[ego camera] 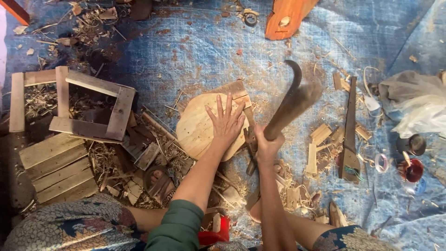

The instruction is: The person sits on the floor of a woodworking area and hammers nails into a round wooden disc using a hammer. They then fit small wooden strips into a small wooden box frame, pressing the pieces together by hand, and finally sand the assembled wooden piece with a sanding block.

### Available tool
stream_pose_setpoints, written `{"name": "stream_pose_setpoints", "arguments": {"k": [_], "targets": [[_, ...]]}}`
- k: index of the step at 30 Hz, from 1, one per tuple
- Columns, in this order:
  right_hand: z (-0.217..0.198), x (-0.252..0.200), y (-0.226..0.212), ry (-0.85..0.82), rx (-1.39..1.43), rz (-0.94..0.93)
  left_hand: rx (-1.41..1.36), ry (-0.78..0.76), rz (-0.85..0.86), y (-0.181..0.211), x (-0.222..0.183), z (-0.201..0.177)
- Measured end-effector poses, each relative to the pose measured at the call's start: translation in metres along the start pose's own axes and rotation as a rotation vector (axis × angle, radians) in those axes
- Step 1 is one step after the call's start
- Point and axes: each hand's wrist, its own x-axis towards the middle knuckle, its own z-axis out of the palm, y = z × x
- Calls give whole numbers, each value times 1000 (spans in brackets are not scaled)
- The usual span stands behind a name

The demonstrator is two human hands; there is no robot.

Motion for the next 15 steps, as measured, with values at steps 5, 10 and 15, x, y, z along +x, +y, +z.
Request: {"name": "stream_pose_setpoints", "arguments": {"k": [5, 10, 15], "targets": [[-6, -41, -15, 110, 178, -182, -49, 5, 9, 1, 5, 1], [-27, -63, -56, 223, 406, -120, -75, 126, 44, 0, -10, -1], [-63, -56, -64, 277, 505, -72, -129, 94, 79, -5, -2, -9]]}}
